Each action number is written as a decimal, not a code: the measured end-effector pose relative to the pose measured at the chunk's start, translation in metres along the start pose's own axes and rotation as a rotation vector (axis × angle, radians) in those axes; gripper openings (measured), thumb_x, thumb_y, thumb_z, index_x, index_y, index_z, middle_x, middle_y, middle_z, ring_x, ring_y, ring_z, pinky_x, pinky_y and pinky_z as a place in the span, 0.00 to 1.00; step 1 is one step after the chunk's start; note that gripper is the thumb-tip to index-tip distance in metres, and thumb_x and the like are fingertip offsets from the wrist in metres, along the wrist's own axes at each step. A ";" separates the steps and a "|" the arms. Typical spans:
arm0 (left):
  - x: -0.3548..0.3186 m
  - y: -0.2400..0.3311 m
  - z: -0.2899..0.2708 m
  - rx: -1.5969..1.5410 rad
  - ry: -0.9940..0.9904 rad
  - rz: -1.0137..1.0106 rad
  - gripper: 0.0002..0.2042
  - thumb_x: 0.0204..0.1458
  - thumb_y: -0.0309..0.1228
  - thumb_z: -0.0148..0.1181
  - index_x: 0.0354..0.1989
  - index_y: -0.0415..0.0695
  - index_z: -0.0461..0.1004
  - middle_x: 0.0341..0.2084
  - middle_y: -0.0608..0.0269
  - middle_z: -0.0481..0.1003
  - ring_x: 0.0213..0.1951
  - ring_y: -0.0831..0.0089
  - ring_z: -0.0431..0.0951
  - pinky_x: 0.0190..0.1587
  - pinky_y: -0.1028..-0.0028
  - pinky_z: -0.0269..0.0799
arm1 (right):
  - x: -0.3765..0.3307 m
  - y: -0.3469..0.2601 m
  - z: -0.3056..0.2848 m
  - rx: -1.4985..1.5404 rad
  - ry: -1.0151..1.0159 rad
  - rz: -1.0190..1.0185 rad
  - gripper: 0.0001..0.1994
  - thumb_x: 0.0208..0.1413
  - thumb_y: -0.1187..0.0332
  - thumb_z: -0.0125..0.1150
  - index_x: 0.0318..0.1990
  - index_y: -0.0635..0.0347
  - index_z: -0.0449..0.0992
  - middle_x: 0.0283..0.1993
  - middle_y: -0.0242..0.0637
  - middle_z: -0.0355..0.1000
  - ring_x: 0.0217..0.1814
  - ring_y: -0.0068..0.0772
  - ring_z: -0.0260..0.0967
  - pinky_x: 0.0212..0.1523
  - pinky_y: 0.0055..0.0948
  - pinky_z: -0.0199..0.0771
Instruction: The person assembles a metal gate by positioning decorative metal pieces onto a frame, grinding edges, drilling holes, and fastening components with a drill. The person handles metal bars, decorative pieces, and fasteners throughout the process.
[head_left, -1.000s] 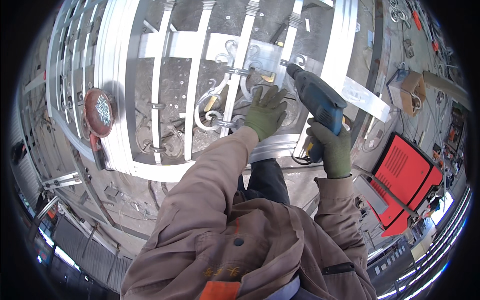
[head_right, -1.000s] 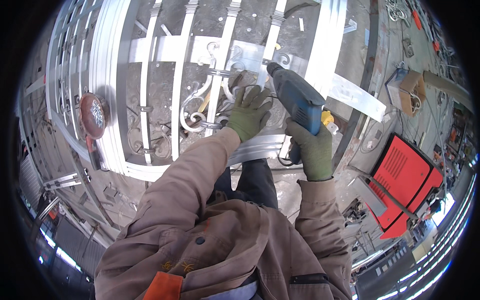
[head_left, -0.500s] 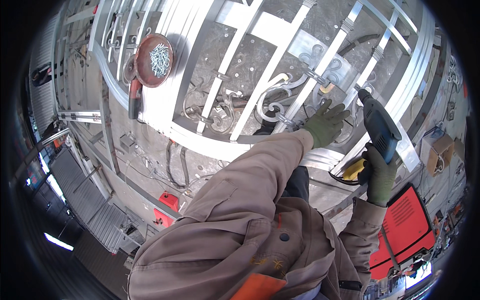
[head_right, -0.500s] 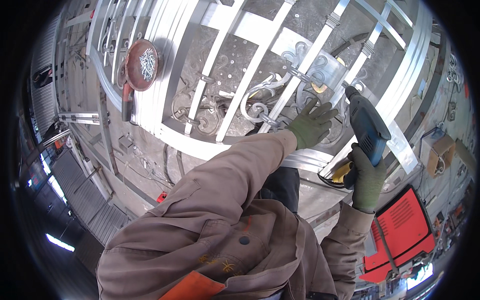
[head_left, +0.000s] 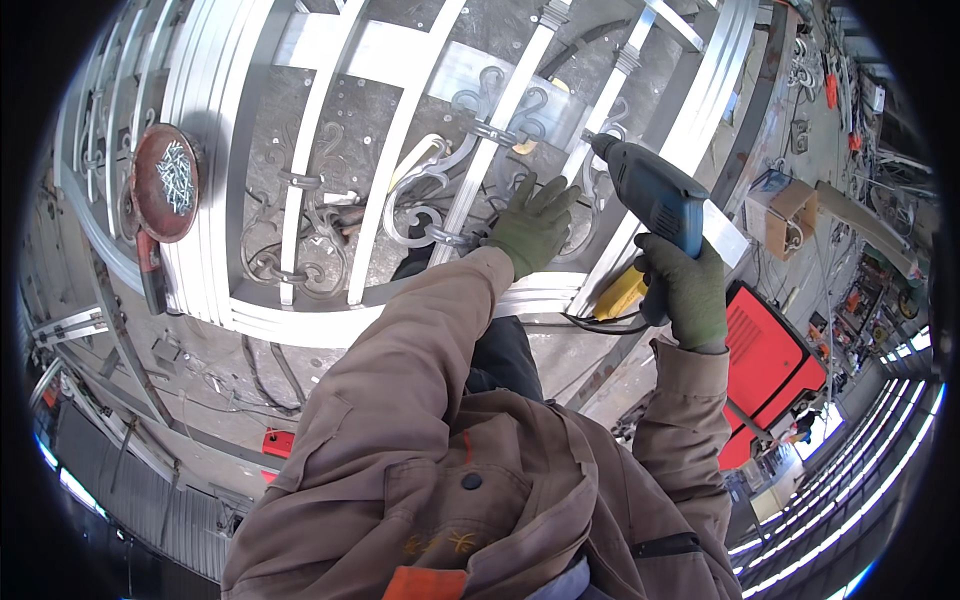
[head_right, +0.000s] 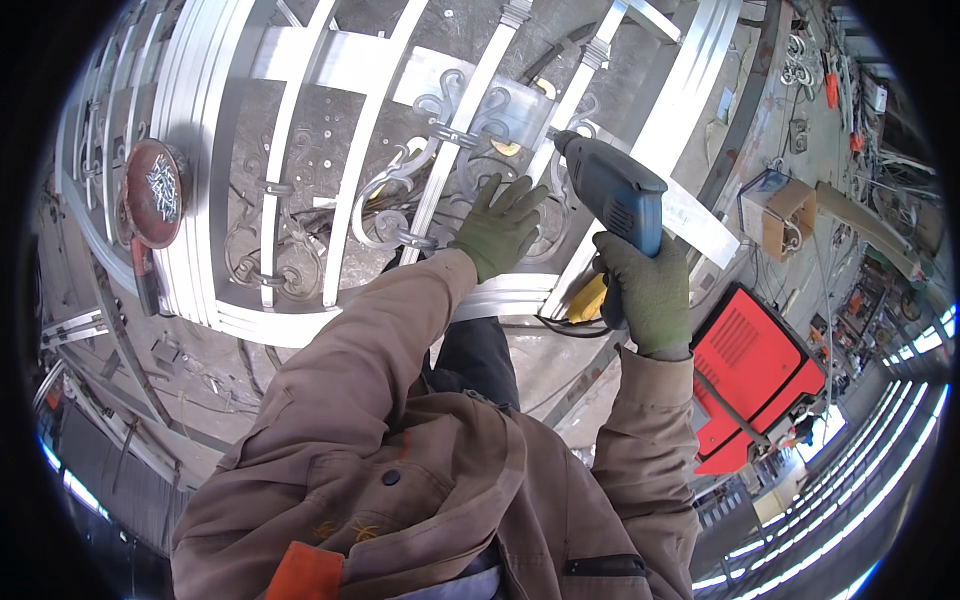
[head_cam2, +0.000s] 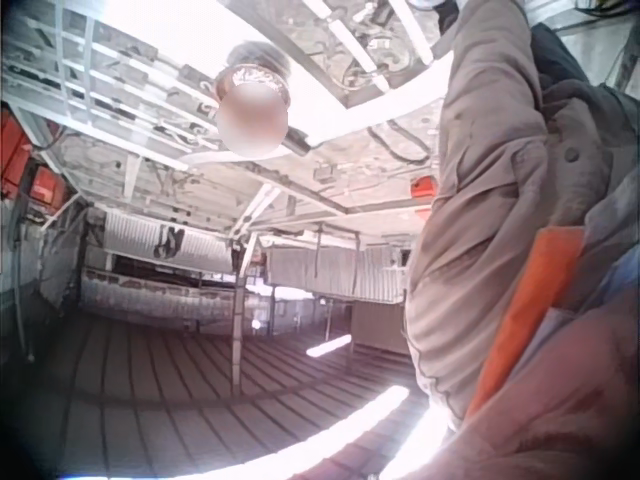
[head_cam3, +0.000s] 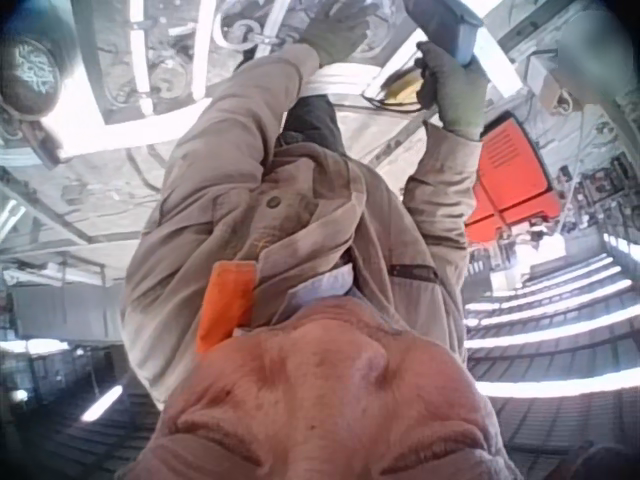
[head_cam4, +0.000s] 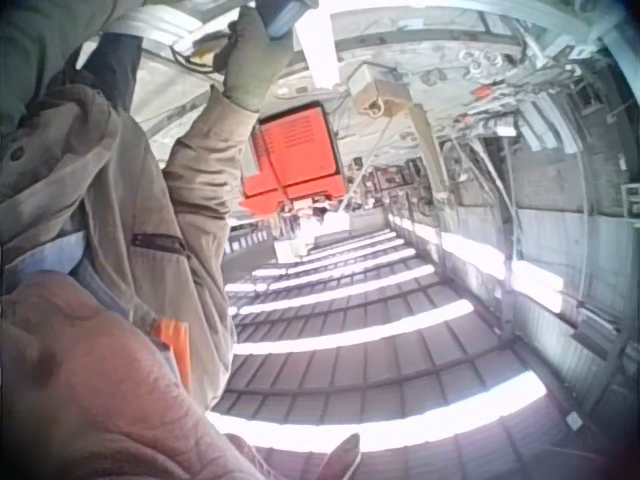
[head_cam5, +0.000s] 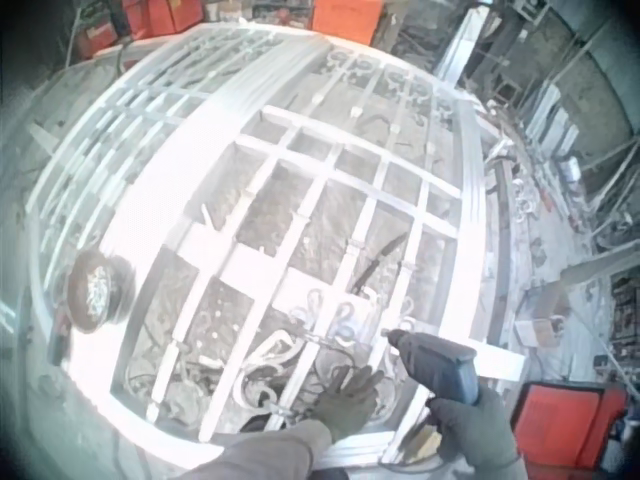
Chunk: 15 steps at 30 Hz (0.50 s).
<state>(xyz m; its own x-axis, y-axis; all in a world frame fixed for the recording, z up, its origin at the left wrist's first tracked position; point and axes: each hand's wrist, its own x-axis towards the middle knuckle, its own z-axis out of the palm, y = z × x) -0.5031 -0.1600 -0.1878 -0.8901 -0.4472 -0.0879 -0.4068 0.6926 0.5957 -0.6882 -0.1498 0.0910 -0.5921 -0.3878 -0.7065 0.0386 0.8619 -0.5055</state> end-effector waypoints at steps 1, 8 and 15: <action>-0.001 -0.001 0.001 0.017 0.017 0.012 0.17 0.77 0.45 0.59 0.62 0.50 0.86 0.88 0.66 0.65 0.91 0.59 0.54 0.92 0.36 0.39 | 0.001 -0.002 0.001 -0.022 0.009 0.014 0.13 0.65 0.67 0.79 0.48 0.69 0.86 0.34 0.37 0.84 0.32 0.26 0.80 0.37 0.31 0.79; -0.004 -0.005 0.019 0.050 0.154 0.038 0.18 0.75 0.46 0.61 0.62 0.50 0.88 0.87 0.66 0.66 0.91 0.60 0.54 0.92 0.36 0.41 | 0.010 -0.015 0.000 -0.087 -0.001 0.037 0.14 0.66 0.68 0.78 0.48 0.72 0.85 0.33 0.40 0.84 0.30 0.29 0.81 0.34 0.31 0.80; -0.004 -0.007 0.020 -0.019 0.226 0.047 0.16 0.71 0.43 0.66 0.59 0.49 0.90 0.84 0.66 0.71 0.89 0.60 0.59 0.91 0.36 0.47 | 0.009 -0.040 0.010 -0.119 0.043 0.074 0.15 0.66 0.69 0.78 0.50 0.73 0.83 0.33 0.39 0.82 0.31 0.29 0.82 0.33 0.31 0.81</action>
<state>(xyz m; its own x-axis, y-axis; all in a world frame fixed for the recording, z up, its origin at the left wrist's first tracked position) -0.5012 -0.1515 -0.2074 -0.8386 -0.5314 0.1200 -0.3598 0.7057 0.6104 -0.6870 -0.1907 0.0996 -0.6248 -0.3095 -0.7168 -0.0104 0.9213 -0.3886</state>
